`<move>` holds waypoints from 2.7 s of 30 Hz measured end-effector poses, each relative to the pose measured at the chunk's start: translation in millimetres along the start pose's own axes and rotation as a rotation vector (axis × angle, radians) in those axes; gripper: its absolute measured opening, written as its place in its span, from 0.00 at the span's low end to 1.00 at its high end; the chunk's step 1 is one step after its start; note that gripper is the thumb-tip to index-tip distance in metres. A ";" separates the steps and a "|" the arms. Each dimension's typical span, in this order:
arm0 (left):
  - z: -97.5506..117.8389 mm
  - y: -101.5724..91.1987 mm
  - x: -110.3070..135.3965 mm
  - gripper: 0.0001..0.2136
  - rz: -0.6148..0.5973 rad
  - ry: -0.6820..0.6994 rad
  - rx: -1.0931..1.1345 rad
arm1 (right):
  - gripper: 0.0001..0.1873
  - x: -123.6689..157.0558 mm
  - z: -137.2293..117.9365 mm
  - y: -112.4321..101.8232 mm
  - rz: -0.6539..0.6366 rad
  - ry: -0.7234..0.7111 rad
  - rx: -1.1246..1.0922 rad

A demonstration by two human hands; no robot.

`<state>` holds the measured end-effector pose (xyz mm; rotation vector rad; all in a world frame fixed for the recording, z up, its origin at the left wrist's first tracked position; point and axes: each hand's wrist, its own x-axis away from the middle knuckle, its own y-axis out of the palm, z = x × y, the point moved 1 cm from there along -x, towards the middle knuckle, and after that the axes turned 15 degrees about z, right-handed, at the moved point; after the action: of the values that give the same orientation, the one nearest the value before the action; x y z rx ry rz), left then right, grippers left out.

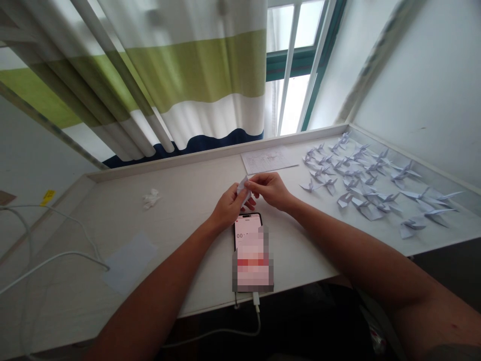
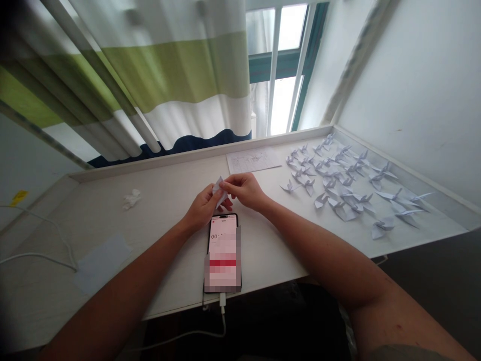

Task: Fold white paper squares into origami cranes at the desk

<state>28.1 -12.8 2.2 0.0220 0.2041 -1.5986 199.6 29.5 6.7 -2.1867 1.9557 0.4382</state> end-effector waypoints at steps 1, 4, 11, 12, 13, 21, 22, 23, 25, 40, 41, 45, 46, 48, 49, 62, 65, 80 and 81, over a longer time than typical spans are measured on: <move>0.2 -0.1 0.1 0.19 0.003 0.004 -0.014 | 0.25 -0.1 -0.6 -0.2 0.002 0.004 -0.005; 0.6 -0.8 0.1 0.21 0.002 0.003 -0.022 | 0.24 -0.3 -1.3 -0.4 0.009 0.015 -0.018; 2.6 -4.6 0.2 0.24 0.015 0.057 -0.050 | 0.23 0.3 1.1 -0.1 0.022 0.027 -0.031; 3.8 -5.0 0.5 0.24 0.002 0.065 -0.047 | 0.23 0.2 1.2 -0.1 0.009 0.032 -0.041; 4.9 -5.3 1.0 0.24 -0.016 0.066 -0.039 | 0.23 0.0 1.0 -0.1 -0.009 0.037 -0.053; 1.6 -7.5 -0.3 0.24 -0.079 0.063 0.006 | 0.23 -0.4 -0.6 -0.9 -0.065 0.054 -0.119; 0.3 -7.8 -0.7 0.24 -0.083 0.061 0.011 | 0.22 -0.9 -0.6 -1.6 -0.045 0.056 -0.128; -0.9 -8.2 -1.1 0.24 -0.088 0.053 0.012 | 0.22 -1.8 -0.6 -2.5 -0.017 0.059 -0.137; -2.7 -8.9 -1.7 0.24 -0.097 0.031 0.003 | 0.21 -4.4 -0.6 -5.3 0.063 0.067 -0.152; 4.7 -8.5 -1.5 0.20 -0.142 0.079 0.012 | 0.25 2.0 0.5 2.2 -0.084 0.051 -0.044; 5.4 -8.9 -1.7 0.20 -0.144 0.081 0.023 | 0.26 0.8 1.3 1.7 -0.082 0.067 -0.065; 4.9 -11.1 -3.0 0.21 -0.124 0.052 0.026 | 0.31 -4.9 4.1 -2.3 0.042 0.124 -0.180; 4.4 -11.7 -3.3 0.21 -0.107 0.045 0.019 | 0.33 -5.7 4.0 -3.7 0.094 0.118 -0.182; 4.2 -12.8 -3.8 0.21 -0.063 0.055 0.007 | 0.35 -5.3 2.8 -5.0 0.130 0.089 -0.123; 4.5 -13.2 -4.0 0.21 -0.043 0.070 0.002 | 0.34 -4.2 1.8 -4.3 0.097 0.066 -0.077; 3.6 -12.9 -3.0 0.17 -0.057 0.059 0.005 | 0.33 0.0 2.2 -0.5 0.026 -0.017 0.028; 1.9 -13.6 -5.5 0.18 0.010 0.051 0.026 | 0.31 -1.3 4.9 -1.6 0.049 -0.008 0.012; 0.9 -19.2 -12.7 0.17 0.139 -0.008 0.113 | 0.31 -4.3 11.2 -3.7 0.041 0.104 -0.015; 1.2 -19.0 -12.7 0.17 0.141 -0.010 0.122 | 0.31 -4.6 12.0 -3.6 0.040 0.120 -0.037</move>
<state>9.9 0.1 7.4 0.1207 0.0948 -1.4686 201.5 38.1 -3.3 -2.2485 2.0721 0.3594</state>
